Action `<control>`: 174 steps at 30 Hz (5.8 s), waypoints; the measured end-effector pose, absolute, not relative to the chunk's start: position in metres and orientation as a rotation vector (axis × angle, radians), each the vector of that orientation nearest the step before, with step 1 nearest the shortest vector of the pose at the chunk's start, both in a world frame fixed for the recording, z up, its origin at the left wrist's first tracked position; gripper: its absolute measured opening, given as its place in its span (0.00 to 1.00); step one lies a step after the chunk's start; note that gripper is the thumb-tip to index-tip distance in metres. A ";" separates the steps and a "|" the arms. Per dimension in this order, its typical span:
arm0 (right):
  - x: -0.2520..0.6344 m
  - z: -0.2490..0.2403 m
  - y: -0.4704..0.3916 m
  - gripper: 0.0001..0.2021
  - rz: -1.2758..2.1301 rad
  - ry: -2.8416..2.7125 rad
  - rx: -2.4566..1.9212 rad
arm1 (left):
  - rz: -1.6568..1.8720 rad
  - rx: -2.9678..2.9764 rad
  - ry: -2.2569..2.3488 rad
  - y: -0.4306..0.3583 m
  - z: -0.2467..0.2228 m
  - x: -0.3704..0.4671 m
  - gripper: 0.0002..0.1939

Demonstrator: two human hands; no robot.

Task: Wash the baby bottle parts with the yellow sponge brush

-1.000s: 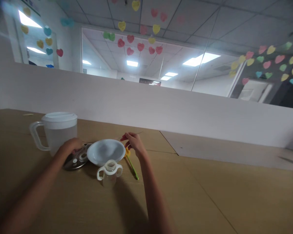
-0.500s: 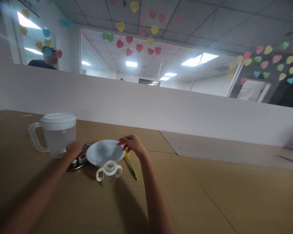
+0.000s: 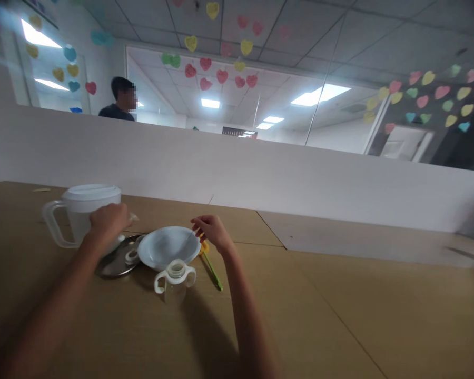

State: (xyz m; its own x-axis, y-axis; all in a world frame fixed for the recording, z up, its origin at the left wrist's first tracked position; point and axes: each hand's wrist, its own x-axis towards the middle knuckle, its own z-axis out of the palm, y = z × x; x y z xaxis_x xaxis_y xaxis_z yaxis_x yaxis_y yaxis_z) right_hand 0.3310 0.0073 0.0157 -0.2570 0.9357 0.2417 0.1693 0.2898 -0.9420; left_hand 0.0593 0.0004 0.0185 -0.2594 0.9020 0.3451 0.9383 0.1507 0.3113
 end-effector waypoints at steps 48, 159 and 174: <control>0.303 0.031 -0.039 0.10 0.072 -1.746 -0.685 | -1.506 -2.591 -1.464 0.001 0.012 0.122 0.14; 0.305 0.057 -0.075 0.08 0.037 -1.502 -0.650 | -1.432 -2.673 -1.028 -0.005 0.017 0.130 0.07; 0.345 0.065 -0.051 0.10 0.116 -1.220 -0.759 | -0.893 -2.486 -1.371 0.024 -0.008 0.111 0.10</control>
